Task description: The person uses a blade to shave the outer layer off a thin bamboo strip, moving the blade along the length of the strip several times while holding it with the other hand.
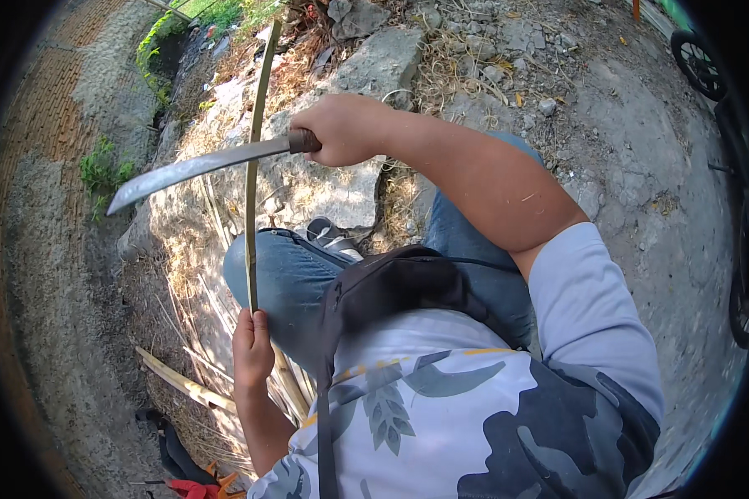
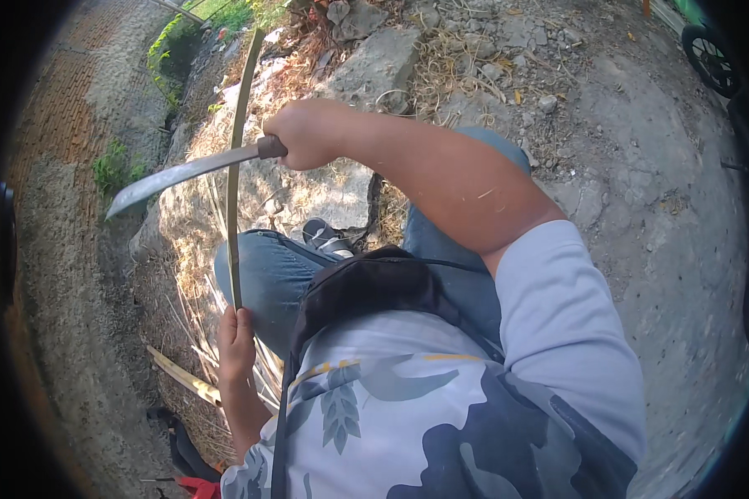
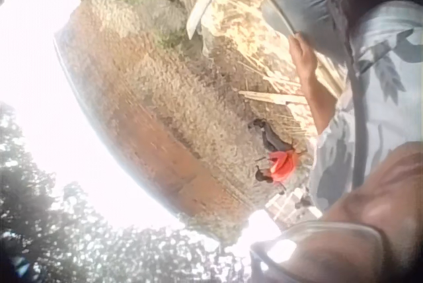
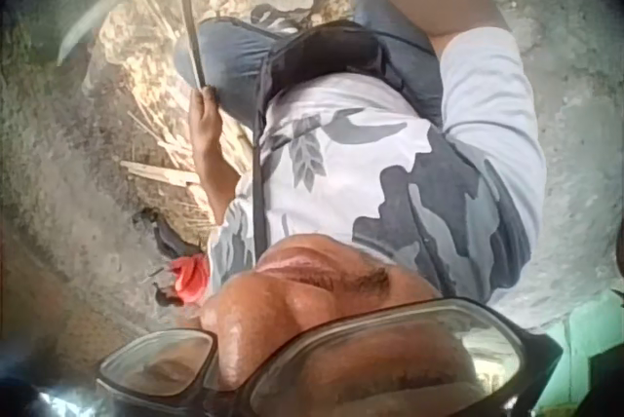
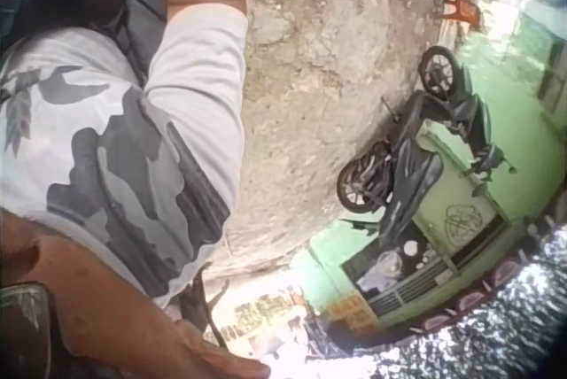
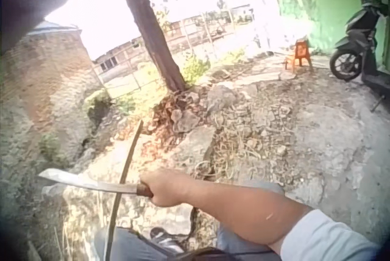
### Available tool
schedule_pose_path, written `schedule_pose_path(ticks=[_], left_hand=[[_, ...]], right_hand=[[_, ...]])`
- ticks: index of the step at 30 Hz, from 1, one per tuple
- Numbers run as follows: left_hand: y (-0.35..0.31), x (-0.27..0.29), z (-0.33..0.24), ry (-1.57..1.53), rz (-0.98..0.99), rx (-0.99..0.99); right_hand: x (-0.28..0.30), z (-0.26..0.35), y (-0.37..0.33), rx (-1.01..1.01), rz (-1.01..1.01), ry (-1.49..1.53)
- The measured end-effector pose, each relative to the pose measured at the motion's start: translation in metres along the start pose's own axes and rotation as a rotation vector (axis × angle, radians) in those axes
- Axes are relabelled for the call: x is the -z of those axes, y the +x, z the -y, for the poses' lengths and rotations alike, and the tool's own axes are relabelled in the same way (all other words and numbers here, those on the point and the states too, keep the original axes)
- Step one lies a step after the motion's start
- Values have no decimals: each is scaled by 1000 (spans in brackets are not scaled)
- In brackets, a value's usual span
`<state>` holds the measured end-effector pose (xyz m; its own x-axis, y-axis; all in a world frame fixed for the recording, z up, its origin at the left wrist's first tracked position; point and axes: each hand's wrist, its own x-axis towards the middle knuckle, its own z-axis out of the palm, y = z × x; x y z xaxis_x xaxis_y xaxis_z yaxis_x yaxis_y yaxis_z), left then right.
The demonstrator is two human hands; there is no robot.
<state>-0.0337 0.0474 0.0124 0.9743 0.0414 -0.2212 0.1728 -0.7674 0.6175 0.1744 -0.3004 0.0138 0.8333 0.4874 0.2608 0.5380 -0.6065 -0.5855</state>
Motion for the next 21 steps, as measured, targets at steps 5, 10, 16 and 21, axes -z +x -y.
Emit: schedule_pose_path(ticks=[5,10,16,21], left_hand=[[-6,3,3,175,-78,-29],[-8,-13,3,238,-156,-29],[-2,-13,2,215,-137,53],[5,-18,1,207,-155,39]], right_hand=[[-29,27,-11,61,302,-216],[-51,-7,0,-67,375,-150],[-50,2,4,-13,299,-313],[-71,23,1,21,311,-205]])
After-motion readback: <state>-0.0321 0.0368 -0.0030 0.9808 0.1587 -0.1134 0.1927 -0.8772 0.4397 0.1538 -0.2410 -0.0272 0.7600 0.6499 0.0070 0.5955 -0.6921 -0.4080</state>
